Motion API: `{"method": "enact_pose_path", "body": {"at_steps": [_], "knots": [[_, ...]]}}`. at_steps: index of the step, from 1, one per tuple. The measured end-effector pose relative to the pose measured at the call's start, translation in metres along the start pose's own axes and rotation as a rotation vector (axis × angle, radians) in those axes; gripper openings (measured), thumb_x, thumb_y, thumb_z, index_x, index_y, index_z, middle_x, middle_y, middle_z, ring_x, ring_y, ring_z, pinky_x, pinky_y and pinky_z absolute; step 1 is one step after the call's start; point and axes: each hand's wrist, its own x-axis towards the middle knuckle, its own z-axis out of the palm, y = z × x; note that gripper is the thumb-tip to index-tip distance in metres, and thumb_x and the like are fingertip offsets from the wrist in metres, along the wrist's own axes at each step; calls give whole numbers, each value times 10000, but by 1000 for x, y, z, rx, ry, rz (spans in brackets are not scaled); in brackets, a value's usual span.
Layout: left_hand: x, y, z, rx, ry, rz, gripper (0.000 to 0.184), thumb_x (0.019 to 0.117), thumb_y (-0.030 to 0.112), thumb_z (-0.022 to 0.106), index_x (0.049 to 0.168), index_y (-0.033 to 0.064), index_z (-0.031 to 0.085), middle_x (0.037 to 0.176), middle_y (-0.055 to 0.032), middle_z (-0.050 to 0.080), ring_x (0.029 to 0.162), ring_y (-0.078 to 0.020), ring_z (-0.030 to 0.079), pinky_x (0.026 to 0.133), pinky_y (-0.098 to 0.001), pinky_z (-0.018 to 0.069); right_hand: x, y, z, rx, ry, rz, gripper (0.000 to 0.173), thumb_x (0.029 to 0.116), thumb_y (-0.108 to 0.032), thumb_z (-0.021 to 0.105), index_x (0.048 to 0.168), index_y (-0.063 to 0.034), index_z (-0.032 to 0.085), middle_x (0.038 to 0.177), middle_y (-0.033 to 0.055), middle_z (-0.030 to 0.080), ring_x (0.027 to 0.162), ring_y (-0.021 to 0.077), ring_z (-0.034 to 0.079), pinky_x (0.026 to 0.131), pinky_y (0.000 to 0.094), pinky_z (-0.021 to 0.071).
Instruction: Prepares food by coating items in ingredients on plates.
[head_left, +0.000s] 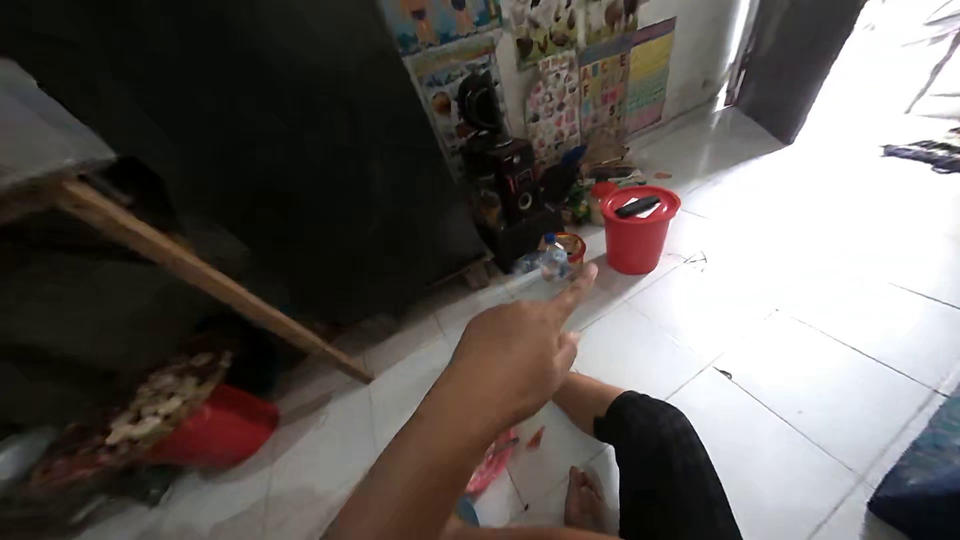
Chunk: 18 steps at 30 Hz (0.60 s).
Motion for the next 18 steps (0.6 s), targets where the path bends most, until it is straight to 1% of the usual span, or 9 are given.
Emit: {"method": "enact_pose_path", "body": {"at_steps": [2, 4, 7, 9, 11, 13, 15, 17, 18], "knots": [[-49, -40, 33, -119, 60, -60, 550, 1063, 378, 524, 1592, 372, 373, 722, -24, 603, 632, -195, 554, 610, -428, 489, 34, 33, 43, 14, 102, -58, 342, 1074, -130, 499, 1313, 81, 624, 1347, 272, 632, 1304, 429, 577, 1094, 590, 444], [-100, -90, 77, -303, 36, -299, 503, 1062, 371, 536, 1556, 380, 440, 766, -49, 637, 674, -213, 577, 664, -467, 501, 40, 44, 58, 81, 108, -6, 374, 1065, -158, 522, 1339, 82, 609, 1358, 292, 617, 1302, 439, 574, 1109, 591, 433], [-191, -171, 168, -612, 2, -755, 452, 1084, 268, 524, 1533, 231, 489, 1056, -198, 689, 931, -344, 671, 875, -569, 531, 46, 49, 53, 198, 45, 99, 418, 1083, -190, 499, 1441, 17, 559, 1419, 278, 585, 1344, 414, 552, 1150, 542, 410], [-256, -204, 236, -747, 127, -1060, 409, 1096, 254, 479, 1483, 130, 528, 1156, -228, 682, 1041, -382, 671, 942, -592, 512, 65, 62, 64, 267, -3, 173, 431, 1089, -222, 523, 1485, -55, 540, 1461, 231, 571, 1367, 394, 539, 1156, 558, 404], [-296, -219, 293, -827, 338, -1274, 396, 1084, 238, 484, 1432, 59, 551, 1164, -242, 674, 1055, -395, 660, 939, -600, 507, 81, 78, 74, 339, 27, 197, 416, 1085, -197, 531, 1471, -43, 549, 1453, 218, 582, 1349, 382, 556, 1144, 564, 416], [-313, -225, 346, -874, 497, -1373, 378, 1084, 240, 488, 1401, 46, 563, 1182, -228, 672, 1052, -367, 670, 936, -569, 531, 100, 100, 91, 329, 78, 184, 393, 1068, -170, 554, 1429, -19, 586, 1413, 222, 611, 1313, 376, 585, 1123, 565, 442], [-320, -234, 376, -910, 502, -1440, 384, 1080, 239, 493, 1391, 28, 575, 1226, -243, 661, 1111, -386, 656, 982, -586, 509, 114, 106, 105, 243, 57, 220, 431, 1042, -188, 602, 1434, -12, 577, 1418, 240, 598, 1319, 397, 572, 1120, 584, 439], [-323, -249, 384, -947, 535, -1456, 385, 1085, 256, 481, 1380, 29, 581, 1225, -237, 667, 1115, -377, 661, 987, -575, 511, 123, 102, 117, 95, 3, 280, 596, 984, -283, 702, 1474, 6, 523, 1473, 270, 535, 1365, 435, 520, 1125, 612, 422], [-323, -255, 386, -975, 571, -1461, 382, 1087, 262, 477, 1369, 29, 585, 1209, -232, 672, 1096, -365, 668, 975, -564, 520, 124, 99, 123, 27, -34, 309, 734, 942, -347, 754, 1511, 13, 464, 1534, 275, 459, 1412, 447, 458, 1139, 618, 403]]}}
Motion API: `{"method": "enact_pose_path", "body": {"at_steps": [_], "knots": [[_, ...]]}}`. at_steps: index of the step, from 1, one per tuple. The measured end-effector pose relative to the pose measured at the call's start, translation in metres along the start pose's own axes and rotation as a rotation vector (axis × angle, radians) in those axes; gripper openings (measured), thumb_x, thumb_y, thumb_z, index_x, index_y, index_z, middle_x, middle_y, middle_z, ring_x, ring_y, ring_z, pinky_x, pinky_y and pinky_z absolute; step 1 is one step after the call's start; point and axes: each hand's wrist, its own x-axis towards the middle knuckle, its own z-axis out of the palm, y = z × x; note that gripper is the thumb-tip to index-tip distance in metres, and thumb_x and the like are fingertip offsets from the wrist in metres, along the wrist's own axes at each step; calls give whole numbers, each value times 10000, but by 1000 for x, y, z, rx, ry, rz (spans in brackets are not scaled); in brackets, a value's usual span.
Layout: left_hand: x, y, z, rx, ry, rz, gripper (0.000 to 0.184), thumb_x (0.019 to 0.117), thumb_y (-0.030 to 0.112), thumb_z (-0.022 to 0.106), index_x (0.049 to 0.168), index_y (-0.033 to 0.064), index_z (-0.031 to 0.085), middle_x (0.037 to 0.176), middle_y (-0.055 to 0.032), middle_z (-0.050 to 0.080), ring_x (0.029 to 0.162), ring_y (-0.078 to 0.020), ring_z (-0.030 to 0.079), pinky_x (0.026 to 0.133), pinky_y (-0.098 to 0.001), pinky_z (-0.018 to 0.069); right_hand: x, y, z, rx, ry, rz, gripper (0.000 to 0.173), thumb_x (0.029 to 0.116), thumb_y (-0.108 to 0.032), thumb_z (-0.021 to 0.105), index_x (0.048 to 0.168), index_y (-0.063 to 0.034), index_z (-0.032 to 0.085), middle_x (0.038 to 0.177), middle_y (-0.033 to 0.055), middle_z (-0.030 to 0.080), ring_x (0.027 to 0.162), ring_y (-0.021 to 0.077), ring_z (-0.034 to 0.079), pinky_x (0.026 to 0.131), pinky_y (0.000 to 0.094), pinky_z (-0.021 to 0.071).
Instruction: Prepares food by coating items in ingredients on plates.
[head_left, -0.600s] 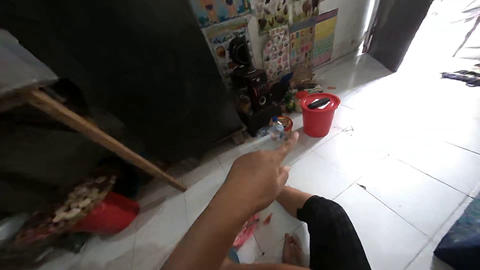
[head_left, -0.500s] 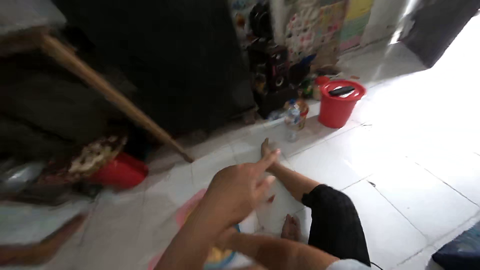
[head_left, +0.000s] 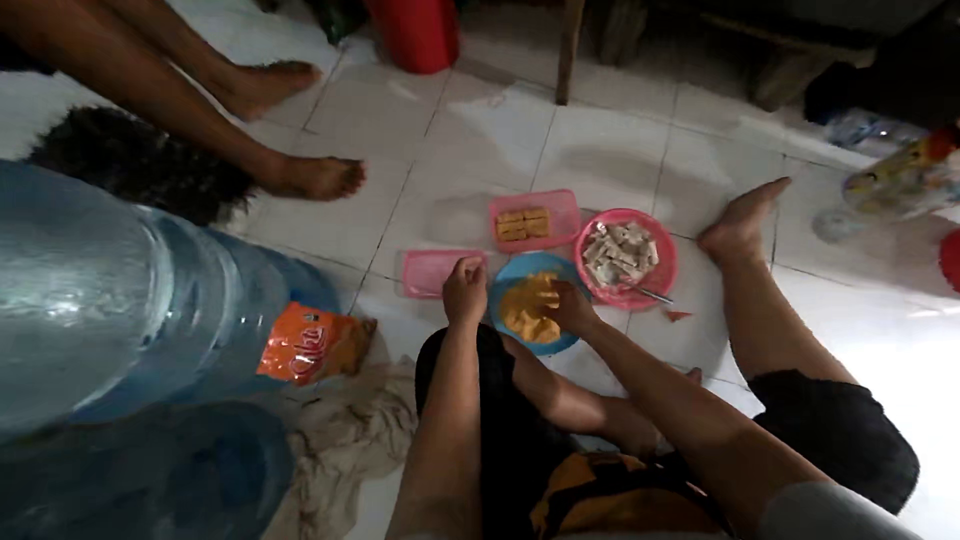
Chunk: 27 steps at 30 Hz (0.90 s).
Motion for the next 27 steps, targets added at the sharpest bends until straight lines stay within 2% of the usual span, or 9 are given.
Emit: {"method": "enact_pose_path", "body": {"at_steps": [2, 4, 7, 12, 17, 21, 23, 25, 27], "knots": [[8, 1, 1, -57, -3, -13, 375, 1090, 256, 466, 1355, 23, 589, 1188, -231, 673, 1071, -357, 671, 954, -555, 526, 2, -8, 11, -88, -3, 57, 984, 814, -436, 857, 1554, 4, 383, 1608, 270, 336, 1469, 465, 350, 1147, 637, 377], [12, 0, 3, -76, -42, -11, 361, 1089, 243, 471, 1347, 25, 597, 1186, -225, 675, 1057, -347, 675, 946, -547, 531, 6, -17, 21, -151, -2, 93, 1086, 772, -466, 883, 1584, -4, 329, 1630, 265, 291, 1489, 466, 306, 1160, 628, 353], [13, -4, 7, -108, -59, -9, 325, 1079, 233, 503, 1314, 44, 624, 1149, -188, 689, 1011, -298, 682, 926, -510, 539, 10, -23, 31, -175, -13, 103, 888, 821, -315, 868, 1540, -31, 432, 1565, 268, 382, 1437, 475, 383, 1086, 651, 434], [15, -2, 9, -147, -52, -19, 304, 1074, 255, 516, 1270, 61, 643, 1008, -143, 694, 886, -250, 674, 840, -467, 549, 27, -22, 20, -223, -30, 119, 493, 926, -94, 712, 1400, -66, 580, 1450, 246, 521, 1276, 451, 571, 971, 638, 527], [13, -2, 9, -162, -62, -12, 311, 1075, 243, 518, 1282, 41, 632, 1058, -163, 699, 930, -266, 684, 874, -476, 550, 23, -17, 9, -81, 19, 41, 634, 853, -40, 784, 1436, -77, 538, 1454, 284, 495, 1305, 492, 524, 997, 663, 500], [13, -1, 10, -147, -79, -27, 304, 1078, 239, 513, 1283, 52, 635, 1059, -150, 698, 907, -253, 677, 855, -466, 547, 10, -10, 7, 3, 24, 10, 626, 858, -44, 782, 1441, -66, 554, 1439, 276, 518, 1295, 466, 540, 1033, 631, 489], [13, -1, 10, -132, -86, -31, 305, 1080, 254, 509, 1282, 66, 638, 1037, -141, 700, 891, -244, 675, 842, -460, 546, 5, -7, 7, -14, 67, 12, 633, 876, -58, 760, 1468, -53, 536, 1457, 284, 499, 1335, 464, 507, 1064, 621, 470], [12, -1, 10, -129, -85, -36, 303, 1081, 263, 509, 1277, 71, 640, 1019, -138, 698, 880, -245, 671, 831, -460, 544, 0, -5, 14, -116, 99, -64, 669, 951, -143, 704, 1549, -26, 427, 1573, 257, 408, 1447, 408, 428, 1154, 555, 416], [12, 0, 8, -117, -86, -40, 305, 1083, 265, 506, 1276, 72, 640, 1015, -140, 695, 876, -250, 669, 827, -462, 542, -4, 5, 29, -311, 106, -277, 728, 1042, -285, 567, 1609, 43, 249, 1687, 246, 215, 1583, 354, 196, 1285, 513, 185]]}}
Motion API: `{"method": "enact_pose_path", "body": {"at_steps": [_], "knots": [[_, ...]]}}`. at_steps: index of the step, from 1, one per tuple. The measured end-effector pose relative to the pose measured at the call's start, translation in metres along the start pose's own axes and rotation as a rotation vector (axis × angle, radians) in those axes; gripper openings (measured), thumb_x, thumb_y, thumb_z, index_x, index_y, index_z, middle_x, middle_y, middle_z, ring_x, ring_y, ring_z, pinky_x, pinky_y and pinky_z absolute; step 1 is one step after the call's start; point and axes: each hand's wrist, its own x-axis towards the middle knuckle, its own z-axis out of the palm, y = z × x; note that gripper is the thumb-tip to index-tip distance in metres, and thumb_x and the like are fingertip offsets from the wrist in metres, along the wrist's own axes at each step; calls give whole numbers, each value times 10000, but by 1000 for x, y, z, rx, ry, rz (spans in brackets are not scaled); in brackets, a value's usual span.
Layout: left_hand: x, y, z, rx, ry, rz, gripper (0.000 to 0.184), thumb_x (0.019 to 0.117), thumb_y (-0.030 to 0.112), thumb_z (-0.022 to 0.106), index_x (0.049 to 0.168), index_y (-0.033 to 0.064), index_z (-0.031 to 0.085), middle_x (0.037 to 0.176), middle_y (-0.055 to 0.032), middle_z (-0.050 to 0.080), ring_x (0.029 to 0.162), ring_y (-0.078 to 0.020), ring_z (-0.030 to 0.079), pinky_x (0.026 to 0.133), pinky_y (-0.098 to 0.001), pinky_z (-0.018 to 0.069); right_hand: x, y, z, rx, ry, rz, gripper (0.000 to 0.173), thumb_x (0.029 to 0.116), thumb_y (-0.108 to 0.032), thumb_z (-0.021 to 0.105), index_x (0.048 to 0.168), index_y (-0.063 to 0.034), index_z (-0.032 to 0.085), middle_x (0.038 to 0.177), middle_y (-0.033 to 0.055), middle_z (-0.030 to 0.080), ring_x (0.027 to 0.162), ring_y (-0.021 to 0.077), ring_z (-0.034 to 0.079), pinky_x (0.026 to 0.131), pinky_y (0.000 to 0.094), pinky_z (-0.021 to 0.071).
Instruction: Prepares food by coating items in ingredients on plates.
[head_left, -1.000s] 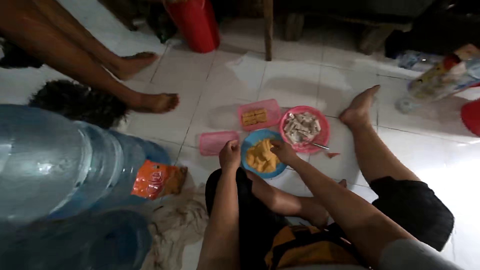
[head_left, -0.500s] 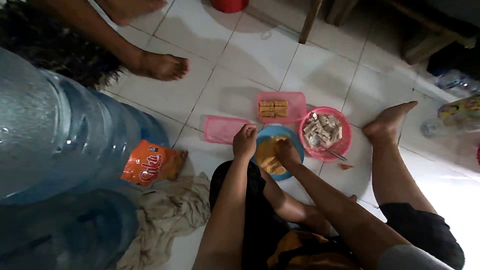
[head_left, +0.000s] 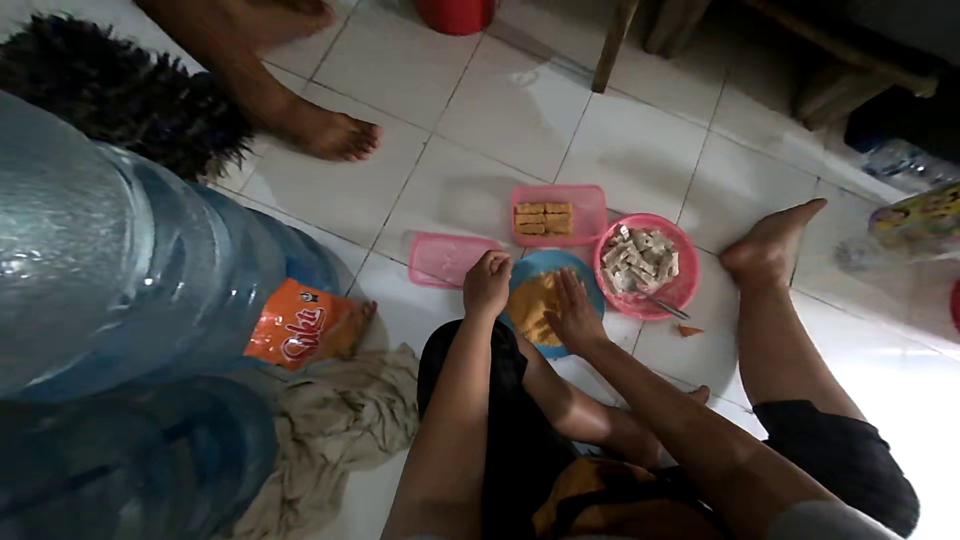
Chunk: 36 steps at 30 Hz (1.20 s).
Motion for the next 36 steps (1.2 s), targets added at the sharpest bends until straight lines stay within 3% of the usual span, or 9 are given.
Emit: {"method": "enact_pose_path", "body": {"at_steps": [3, 5, 8, 11, 18, 22, 25, 32, 36], "knots": [[0, -2, 0, 12, -6, -5, 324, 1085, 277, 498, 1297, 70, 631, 1044, -152, 700, 905, -271, 682, 851, -482, 549, -6, 8, 21, -219, -139, -126, 762, 1100, -464, 350, 1632, 37, 135, 1725, 210, 34, 1612, 309, -11, 1293, 549, -1], [0, -2, 1, 12, -11, -9, 338, 1086, 283, 497, 1305, 59, 625, 1069, -168, 700, 926, -286, 687, 865, -497, 548, -8, 9, 20, -200, -142, -100, 761, 1101, -460, 354, 1630, 41, 134, 1726, 210, 19, 1613, 305, -18, 1296, 538, 0], [-1, -1, 0, -4, -15, -10, 331, 1088, 277, 500, 1291, 48, 626, 1100, -170, 692, 947, -279, 685, 877, -484, 546, -10, 14, 17, -109, 90, -94, 772, 1078, -427, 430, 1608, 81, 190, 1688, 278, 166, 1596, 362, 134, 1295, 542, 116], [0, -2, 2, -13, -31, 13, 340, 1085, 269, 494, 1293, 37, 630, 1138, -182, 690, 995, -297, 684, 917, -506, 535, -12, 23, 15, -90, -64, -32, 790, 1086, -436, 399, 1624, 62, 103, 1710, 255, 73, 1608, 341, 45, 1305, 502, 48], [2, -3, 2, -39, -37, 4, 332, 1086, 270, 494, 1289, 44, 628, 1093, -169, 690, 942, -275, 680, 878, -481, 542, 15, -5, -6, 84, -45, 310, 1024, 880, -408, 807, 1614, 21, 236, 1609, 280, 332, 1472, 457, 354, 1164, 598, 369], [3, -4, 1, -41, -34, 18, 331, 1083, 270, 506, 1290, 43, 630, 1064, -162, 698, 936, -271, 675, 881, -480, 534, 34, -8, -3, 99, -98, 323, 651, 900, -207, 786, 1471, -32, 526, 1491, 275, 468, 1381, 471, 460, 1060, 633, 469], [2, -2, 0, -23, -48, 7, 321, 1087, 271, 505, 1282, 48, 630, 1070, -152, 696, 929, -257, 682, 874, -459, 545, 44, -2, -4, 25, -64, 303, 410, 972, -98, 660, 1376, -49, 604, 1454, 266, 522, 1317, 467, 537, 992, 633, 515], [3, -1, 1, -59, -52, -10, 319, 1088, 285, 493, 1272, 70, 640, 1028, -140, 687, 898, -244, 665, 843, -457, 535, 10, -11, -18, 156, -9, 201, 623, 971, -100, 667, 1545, -43, 429, 1495, 270, 489, 1342, 441, 529, 1080, 590, 473], [3, 0, 2, -35, -66, 6, 332, 1089, 290, 482, 1283, 66, 632, 1036, -145, 685, 908, -258, 669, 846, -469, 539, -17, 9, 14, -159, 82, -100, 741, 1082, -400, 431, 1608, 73, 209, 1681, 269, 209, 1582, 374, 193, 1282, 554, 163]]}}
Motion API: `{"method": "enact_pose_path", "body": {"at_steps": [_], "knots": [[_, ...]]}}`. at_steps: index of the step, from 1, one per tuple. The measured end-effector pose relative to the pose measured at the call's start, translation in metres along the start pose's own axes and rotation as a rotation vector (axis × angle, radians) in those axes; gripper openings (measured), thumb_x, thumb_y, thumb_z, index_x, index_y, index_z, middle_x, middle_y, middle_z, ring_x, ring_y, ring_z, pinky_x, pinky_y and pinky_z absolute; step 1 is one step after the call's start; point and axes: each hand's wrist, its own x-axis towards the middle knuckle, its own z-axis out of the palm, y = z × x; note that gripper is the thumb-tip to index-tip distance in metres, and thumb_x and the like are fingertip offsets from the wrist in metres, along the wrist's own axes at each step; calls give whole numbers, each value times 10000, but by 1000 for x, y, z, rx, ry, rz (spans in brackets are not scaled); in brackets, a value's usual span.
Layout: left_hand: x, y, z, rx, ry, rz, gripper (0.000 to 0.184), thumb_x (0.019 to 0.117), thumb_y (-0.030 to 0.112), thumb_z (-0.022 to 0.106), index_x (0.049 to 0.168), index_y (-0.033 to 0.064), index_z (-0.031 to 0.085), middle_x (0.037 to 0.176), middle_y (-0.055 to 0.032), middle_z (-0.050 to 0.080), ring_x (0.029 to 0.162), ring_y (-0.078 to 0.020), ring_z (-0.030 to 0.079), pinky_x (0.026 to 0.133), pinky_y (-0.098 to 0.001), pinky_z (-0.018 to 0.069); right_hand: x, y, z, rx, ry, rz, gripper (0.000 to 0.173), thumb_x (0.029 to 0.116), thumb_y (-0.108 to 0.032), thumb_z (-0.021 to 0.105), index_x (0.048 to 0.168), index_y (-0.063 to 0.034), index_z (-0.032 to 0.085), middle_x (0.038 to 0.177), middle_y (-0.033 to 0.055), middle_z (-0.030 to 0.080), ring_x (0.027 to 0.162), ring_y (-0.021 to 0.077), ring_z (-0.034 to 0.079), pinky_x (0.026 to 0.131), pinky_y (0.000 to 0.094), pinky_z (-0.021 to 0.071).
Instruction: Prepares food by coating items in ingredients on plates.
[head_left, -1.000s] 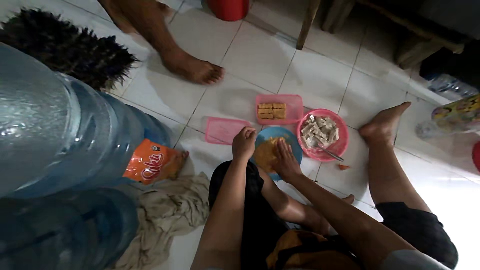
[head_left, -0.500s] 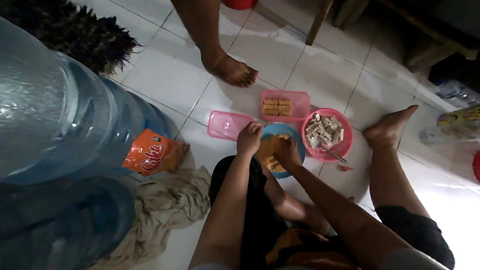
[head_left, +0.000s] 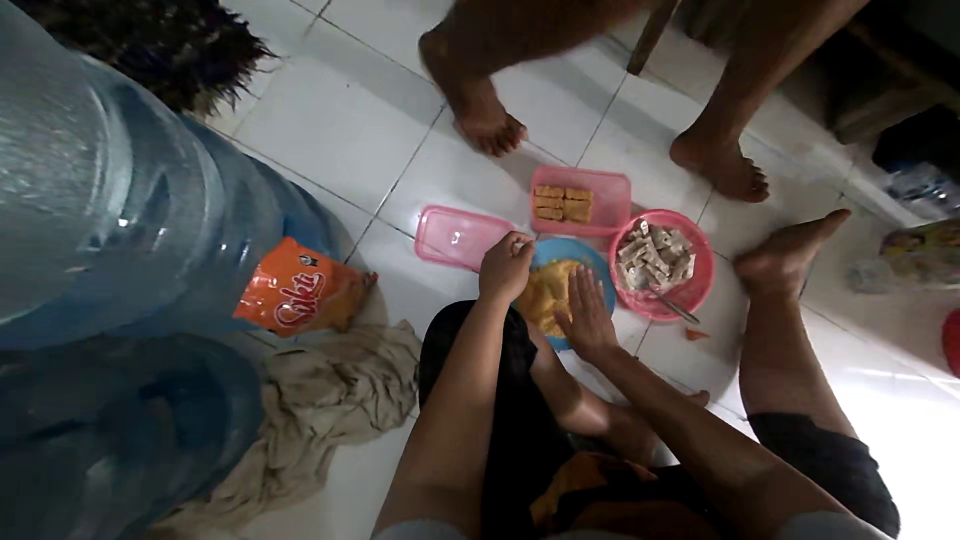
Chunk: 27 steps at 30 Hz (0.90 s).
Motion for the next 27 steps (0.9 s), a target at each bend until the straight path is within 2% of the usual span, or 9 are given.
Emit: {"method": "enact_pose_path", "body": {"at_steps": [2, 5, 11, 13, 15, 17, 19, 23, 27], "knots": [[0, -2, 0, 2, 2, -1, 334, 1088, 291, 481, 1282, 64, 632, 1042, -145, 680, 910, -257, 667, 847, -470, 539, -3, 3, 12, -106, -64, -96, 807, 1087, -528, 316, 1617, 65, 178, 1703, 249, 139, 1603, 344, 104, 1288, 578, 73], [-1, -2, 1, 13, -5, -13, 346, 1088, 297, 478, 1296, 65, 630, 1064, -156, 681, 929, -270, 676, 862, -485, 544, 0, 1, 13, -133, -241, -90, 836, 1081, -564, 296, 1628, 48, 137, 1722, 214, 75, 1614, 291, 32, 1291, 549, 6], [-1, -1, 1, -13, -37, -16, 352, 1092, 294, 477, 1313, 55, 612, 1095, -162, 676, 946, -270, 677, 868, -480, 546, 9, -6, 14, -125, -128, -87, 727, 1102, -433, 362, 1614, 59, 205, 1701, 240, 167, 1601, 330, 126, 1285, 559, 86], [0, -1, -1, -18, -34, -12, 349, 1092, 289, 477, 1314, 60, 618, 1095, -161, 678, 958, -271, 678, 879, -484, 547, 13, -7, 7, -7, -44, -14, 667, 1060, -258, 478, 1600, 65, 255, 1679, 252, 238, 1582, 353, 207, 1283, 555, 146], [-2, -2, -2, -28, -35, -23, 348, 1095, 288, 465, 1307, 61, 621, 1088, -162, 682, 971, -278, 674, 892, -492, 538, 15, -10, -16, 148, -107, 174, 800, 952, -134, 637, 1604, 72, 221, 1673, 273, 228, 1567, 391, 226, 1269, 548, 214], [0, -2, -1, -35, -38, -14, 349, 1096, 293, 468, 1309, 61, 620, 1078, -166, 691, 980, -283, 682, 903, -492, 543, 21, -7, -33, 195, -264, 330, 1011, 852, -160, 788, 1620, 48, 165, 1679, 266, 198, 1538, 432, 252, 1219, 575, 296], [1, 0, 0, -26, -50, -9, 347, 1094, 299, 475, 1305, 67, 624, 1056, -162, 690, 963, -288, 677, 887, -500, 538, 22, -2, -33, 184, -344, 345, 1062, 782, -170, 863, 1615, 17, 230, 1640, 277, 270, 1484, 482, 310, 1160, 621, 360], [1, 0, -2, -14, -62, -30, 348, 1097, 292, 467, 1313, 63, 617, 1049, -162, 693, 925, -285, 668, 850, -499, 530, 29, 6, -21, 288, -234, 382, 639, 836, -28, 788, 1425, 0, 540, 1432, 297, 506, 1326, 477, 509, 1056, 619, 479], [2, -5, -1, -20, -62, -20, 346, 1094, 298, 466, 1301, 70, 622, 1061, -159, 694, 943, -287, 676, 860, -507, 536, 45, 12, -31, 397, -238, 503, 381, 932, -58, 720, 1301, 6, 649, 1327, 280, 614, 1247, 459, 584, 1043, 627, 473]]}}
